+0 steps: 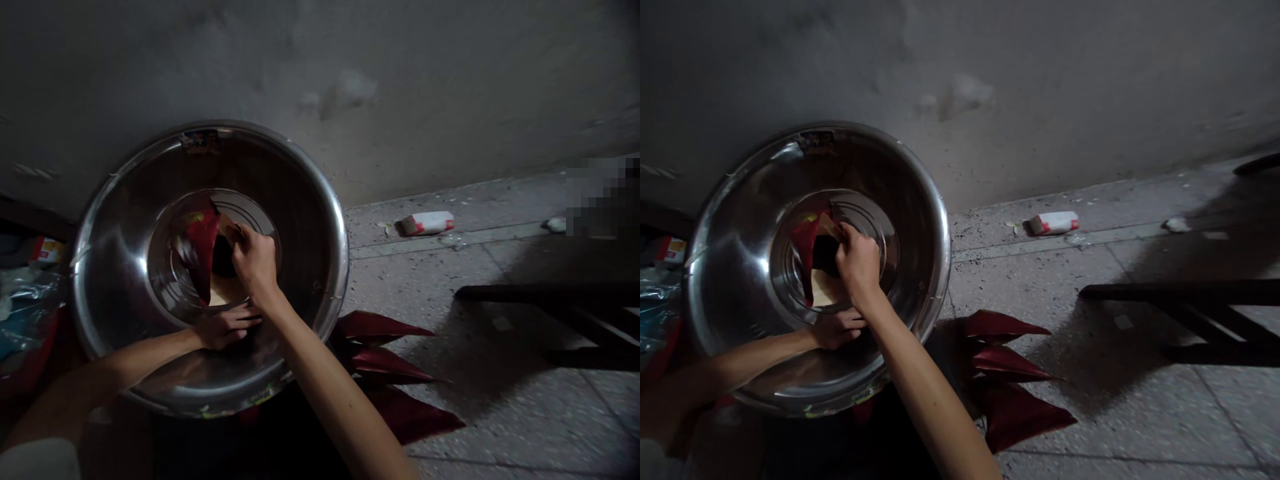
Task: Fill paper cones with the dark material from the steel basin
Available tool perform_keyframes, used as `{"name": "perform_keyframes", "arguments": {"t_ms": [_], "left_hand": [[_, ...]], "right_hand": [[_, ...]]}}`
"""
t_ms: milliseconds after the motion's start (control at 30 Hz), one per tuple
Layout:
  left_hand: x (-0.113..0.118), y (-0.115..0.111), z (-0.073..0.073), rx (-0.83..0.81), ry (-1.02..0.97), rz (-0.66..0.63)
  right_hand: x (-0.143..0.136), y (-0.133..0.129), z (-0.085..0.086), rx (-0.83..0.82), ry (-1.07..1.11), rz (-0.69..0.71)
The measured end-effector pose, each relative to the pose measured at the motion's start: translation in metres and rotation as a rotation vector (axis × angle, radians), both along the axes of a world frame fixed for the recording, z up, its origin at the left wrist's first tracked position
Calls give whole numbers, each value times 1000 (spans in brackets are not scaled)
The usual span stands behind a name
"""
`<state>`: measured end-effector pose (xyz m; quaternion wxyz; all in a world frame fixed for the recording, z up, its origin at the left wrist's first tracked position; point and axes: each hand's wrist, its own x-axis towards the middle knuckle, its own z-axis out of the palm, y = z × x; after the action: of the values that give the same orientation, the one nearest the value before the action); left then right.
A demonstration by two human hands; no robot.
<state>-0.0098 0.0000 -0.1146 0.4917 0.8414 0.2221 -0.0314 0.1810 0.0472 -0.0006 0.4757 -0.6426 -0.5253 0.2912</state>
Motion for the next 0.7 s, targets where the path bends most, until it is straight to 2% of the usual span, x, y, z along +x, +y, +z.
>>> {"name": "perform_keyframes", "arguments": {"t_ms": [100, 200, 300, 367, 467, 700], "left_hand": [[-1, -6, -2, 0, -69, -70], [-2, -8, -4, -67, -52, -46], [-1, -10, -8, -206, -65, 9], [1, -12, -10, -362, -72, 118], [4, -16, -6, -616, -25, 387], [16, -21, 26, -999, -2, 841]], "right_hand": [[0, 2, -1, -13, -35, 5], [0, 6, -2, 8, -59, 3], [-1, 10, -2, 46, -72, 26], [-1, 13, -1, 50, -89, 39], [0, 17, 2, 36, -121, 53], [3, 23, 5, 19, -141, 55]]}}
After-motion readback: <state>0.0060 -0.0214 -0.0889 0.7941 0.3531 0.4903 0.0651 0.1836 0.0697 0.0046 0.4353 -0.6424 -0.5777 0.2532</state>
